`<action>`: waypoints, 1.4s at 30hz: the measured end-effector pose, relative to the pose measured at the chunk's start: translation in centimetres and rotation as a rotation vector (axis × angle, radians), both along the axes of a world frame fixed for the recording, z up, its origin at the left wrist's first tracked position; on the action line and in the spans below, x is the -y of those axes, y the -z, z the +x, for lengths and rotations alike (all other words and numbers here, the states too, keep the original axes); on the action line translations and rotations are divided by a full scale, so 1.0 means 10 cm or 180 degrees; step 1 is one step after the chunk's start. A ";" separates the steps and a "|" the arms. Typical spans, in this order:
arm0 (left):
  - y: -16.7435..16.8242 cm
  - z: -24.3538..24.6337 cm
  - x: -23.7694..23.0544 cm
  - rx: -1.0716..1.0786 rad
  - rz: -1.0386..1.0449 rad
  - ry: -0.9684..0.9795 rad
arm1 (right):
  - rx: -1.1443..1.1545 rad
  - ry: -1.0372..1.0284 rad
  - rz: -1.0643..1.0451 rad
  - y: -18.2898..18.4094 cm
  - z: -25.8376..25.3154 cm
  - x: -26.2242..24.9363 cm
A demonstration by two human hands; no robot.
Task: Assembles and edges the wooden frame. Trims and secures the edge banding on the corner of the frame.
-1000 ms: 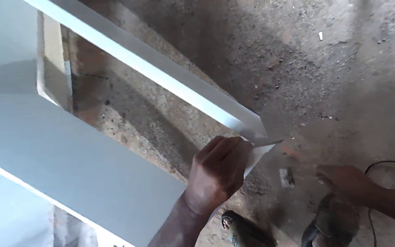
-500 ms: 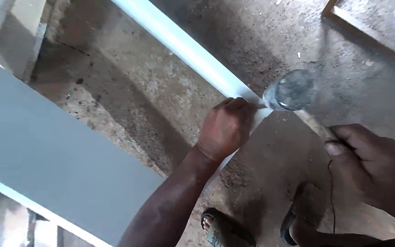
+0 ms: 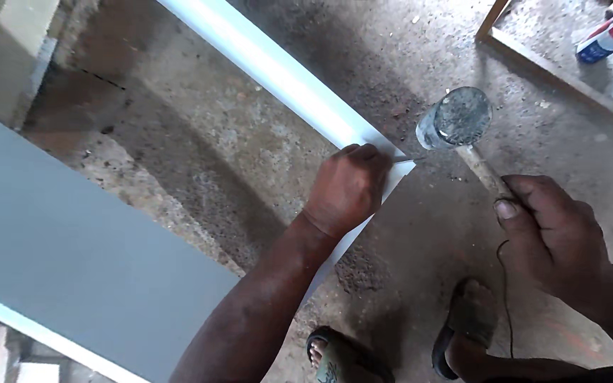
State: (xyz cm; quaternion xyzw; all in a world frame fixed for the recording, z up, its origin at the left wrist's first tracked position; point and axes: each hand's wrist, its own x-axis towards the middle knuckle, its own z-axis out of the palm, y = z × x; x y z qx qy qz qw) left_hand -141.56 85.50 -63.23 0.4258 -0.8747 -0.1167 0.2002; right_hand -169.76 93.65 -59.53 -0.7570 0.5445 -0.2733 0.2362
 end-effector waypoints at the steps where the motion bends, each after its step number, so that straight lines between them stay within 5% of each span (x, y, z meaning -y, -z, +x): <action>1: 0.00 0.00 0.00 -0.0011 0.0005 -0.0019 | 0.0017 0.0012 0.0018 0.01 -0.01 0.01; 18: -0.04 0.01 -0.01 0.0037 0.0118 -0.0028 | 0.0119 0.0093 0.0173 0.23 -0.05 0.12; 30: -0.07 0.01 -0.04 0.0199 0.0216 -0.0180 | 0.0244 0.0987 0.1721 1.42 -0.59 0.44; 42: -0.11 0.00 -0.05 0.0314 0.0358 -0.0220 | 0.0233 0.0926 0.2038 1.68 -0.74 0.44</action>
